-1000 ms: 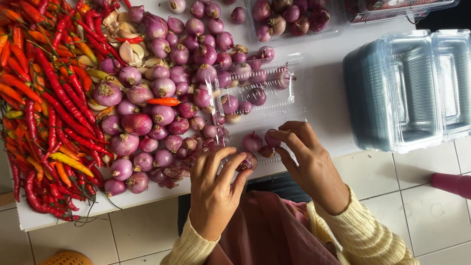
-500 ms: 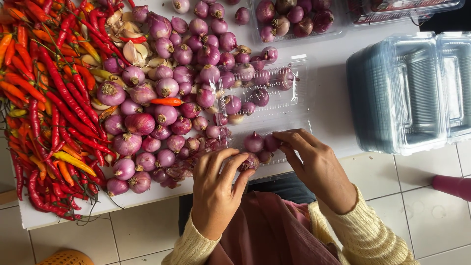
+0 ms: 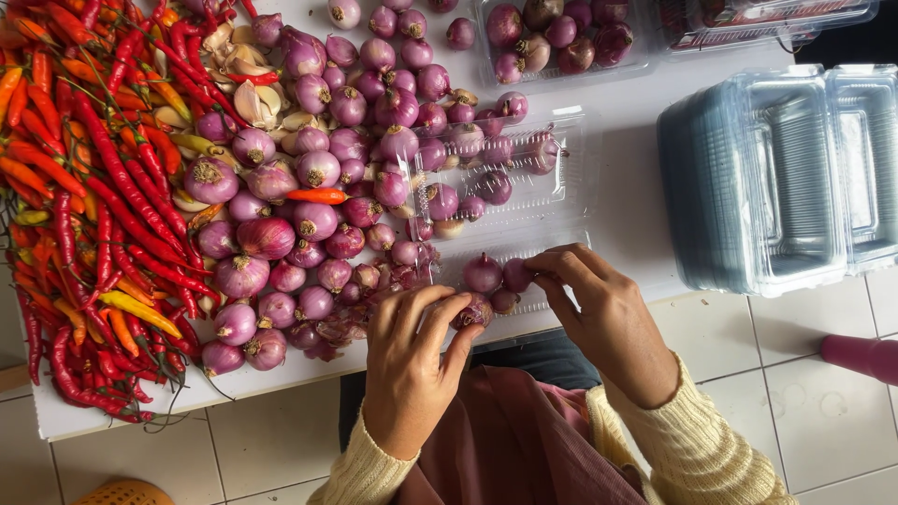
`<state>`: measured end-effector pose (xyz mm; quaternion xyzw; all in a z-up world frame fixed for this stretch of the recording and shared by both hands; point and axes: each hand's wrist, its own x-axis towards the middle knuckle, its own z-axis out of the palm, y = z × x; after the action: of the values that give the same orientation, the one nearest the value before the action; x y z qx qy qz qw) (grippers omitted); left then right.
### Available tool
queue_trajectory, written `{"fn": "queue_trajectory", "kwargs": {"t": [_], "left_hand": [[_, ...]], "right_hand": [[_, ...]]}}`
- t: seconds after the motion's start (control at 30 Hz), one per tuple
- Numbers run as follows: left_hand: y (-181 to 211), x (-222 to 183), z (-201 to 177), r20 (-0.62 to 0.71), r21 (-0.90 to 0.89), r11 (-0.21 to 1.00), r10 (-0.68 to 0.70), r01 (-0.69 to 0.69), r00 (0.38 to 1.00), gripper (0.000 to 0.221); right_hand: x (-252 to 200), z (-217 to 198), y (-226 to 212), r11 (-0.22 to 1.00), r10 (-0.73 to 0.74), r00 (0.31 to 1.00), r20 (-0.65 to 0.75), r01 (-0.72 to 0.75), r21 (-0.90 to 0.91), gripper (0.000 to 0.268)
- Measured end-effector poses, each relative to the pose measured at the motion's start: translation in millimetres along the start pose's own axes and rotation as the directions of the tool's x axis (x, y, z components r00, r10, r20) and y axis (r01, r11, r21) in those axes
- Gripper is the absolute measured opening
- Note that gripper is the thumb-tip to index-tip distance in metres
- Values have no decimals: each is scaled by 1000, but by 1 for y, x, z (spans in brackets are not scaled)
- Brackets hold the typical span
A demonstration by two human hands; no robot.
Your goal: The person sorts through a pile of shallots by hand, picking up individual shallots and placing them into a plastic container.
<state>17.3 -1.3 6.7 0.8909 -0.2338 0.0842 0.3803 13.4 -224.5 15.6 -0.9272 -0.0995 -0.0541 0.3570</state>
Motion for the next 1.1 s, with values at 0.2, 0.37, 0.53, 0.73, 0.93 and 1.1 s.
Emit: {"fn": "queue_trajectory", "kwargs": {"t": [0.2, 0.37, 0.53, 0.73, 0.93, 1.1], "left_hand": [[0, 1, 0, -10, -11, 1000, 12, -12, 1000, 22], [-2, -1, 1, -20, -2, 1000, 15, -15, 1000, 21], [-2, -1, 1, -15, 6, 1000, 11, -11, 1000, 22], [-2, -2, 1, -16, 10, 1000, 0, 0, 1000, 22], [-4, 3, -3, -21, -3, 1000, 12, -12, 1000, 25], [-15, 34, -22, -163, 48, 999, 25, -17, 986, 25]], "right_hand": [[-1, -2, -3, 999, 32, 999, 0, -32, -34, 16], [2, -5, -10, 996, 39, 998, -44, -43, -82, 19], [6, 1, -10, 992, -52, 997, -53, 45, -115, 23], [9, 4, -12, 992, -93, 994, -49, 88, -94, 25], [9, -2, -11, 994, -96, 994, -55, 92, -60, 28], [2, -12, -14, 995, -78, 989, -123, 70, -65, 25]]}}
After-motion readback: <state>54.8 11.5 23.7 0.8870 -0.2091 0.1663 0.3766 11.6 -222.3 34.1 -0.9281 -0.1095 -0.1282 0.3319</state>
